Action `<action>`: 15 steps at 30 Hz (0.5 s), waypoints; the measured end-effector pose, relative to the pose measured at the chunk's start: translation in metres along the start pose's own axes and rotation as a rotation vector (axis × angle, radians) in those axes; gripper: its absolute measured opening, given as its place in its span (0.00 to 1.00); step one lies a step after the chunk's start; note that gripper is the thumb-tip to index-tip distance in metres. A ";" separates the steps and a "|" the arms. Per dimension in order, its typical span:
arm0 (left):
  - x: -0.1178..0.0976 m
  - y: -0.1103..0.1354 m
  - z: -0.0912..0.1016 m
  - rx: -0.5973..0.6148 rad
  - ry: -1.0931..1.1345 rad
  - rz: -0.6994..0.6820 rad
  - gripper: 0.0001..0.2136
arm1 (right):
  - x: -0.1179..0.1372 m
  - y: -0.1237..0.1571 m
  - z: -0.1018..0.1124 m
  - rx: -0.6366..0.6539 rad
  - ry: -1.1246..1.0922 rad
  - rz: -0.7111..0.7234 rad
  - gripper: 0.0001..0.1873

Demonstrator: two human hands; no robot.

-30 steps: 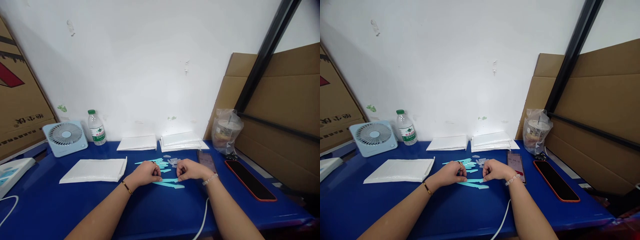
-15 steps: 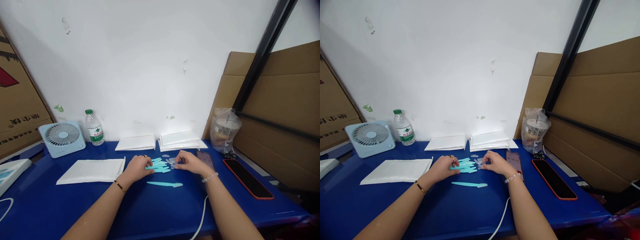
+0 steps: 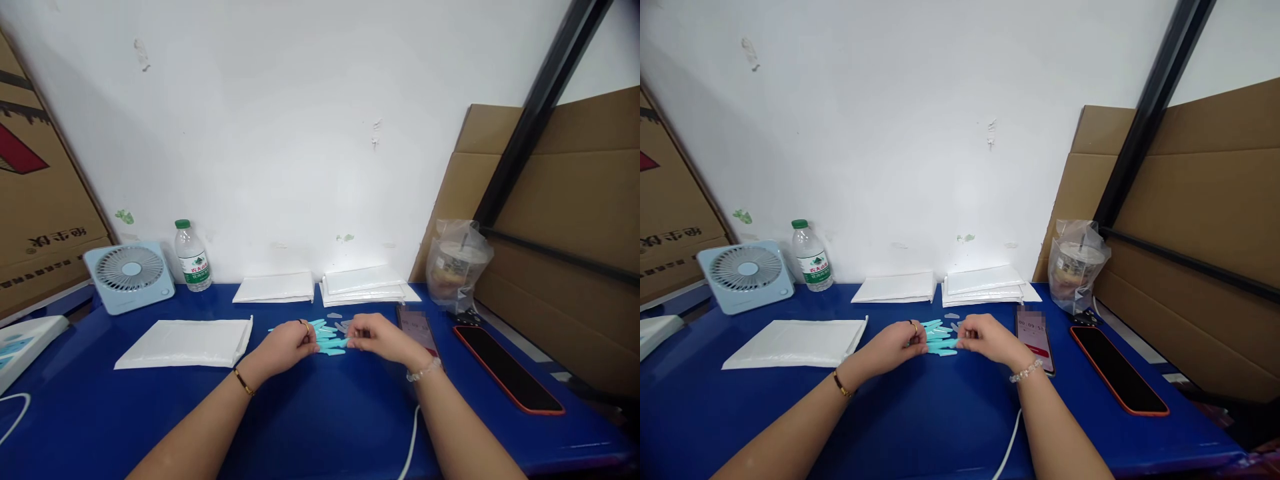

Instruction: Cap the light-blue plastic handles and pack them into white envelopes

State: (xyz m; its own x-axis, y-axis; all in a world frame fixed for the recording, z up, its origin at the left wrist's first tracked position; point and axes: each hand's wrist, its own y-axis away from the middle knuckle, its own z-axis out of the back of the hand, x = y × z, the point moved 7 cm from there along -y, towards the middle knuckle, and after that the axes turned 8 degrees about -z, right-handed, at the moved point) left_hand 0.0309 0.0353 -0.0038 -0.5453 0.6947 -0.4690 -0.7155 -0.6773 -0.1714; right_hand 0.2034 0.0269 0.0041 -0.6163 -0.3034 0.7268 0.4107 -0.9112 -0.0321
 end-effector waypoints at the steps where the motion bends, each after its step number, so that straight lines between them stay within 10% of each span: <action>1: 0.005 0.001 0.004 -0.024 0.049 0.020 0.09 | -0.002 0.000 0.005 -0.033 -0.061 -0.019 0.11; 9: 0.038 0.003 0.030 -0.318 0.241 0.176 0.18 | -0.025 -0.003 0.043 -0.430 -0.514 -0.033 0.20; 15: 0.026 0.001 0.032 -0.372 0.058 0.101 0.13 | -0.032 -0.011 0.027 -0.429 -0.804 -0.119 0.22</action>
State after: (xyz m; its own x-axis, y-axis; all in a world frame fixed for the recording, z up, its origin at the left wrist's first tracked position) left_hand 0.0021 0.0608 0.0112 -0.5717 0.6127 -0.5457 -0.4465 -0.7903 -0.4196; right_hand 0.2369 0.0537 -0.0004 0.0802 -0.0625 0.9948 -0.0092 -0.9980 -0.0620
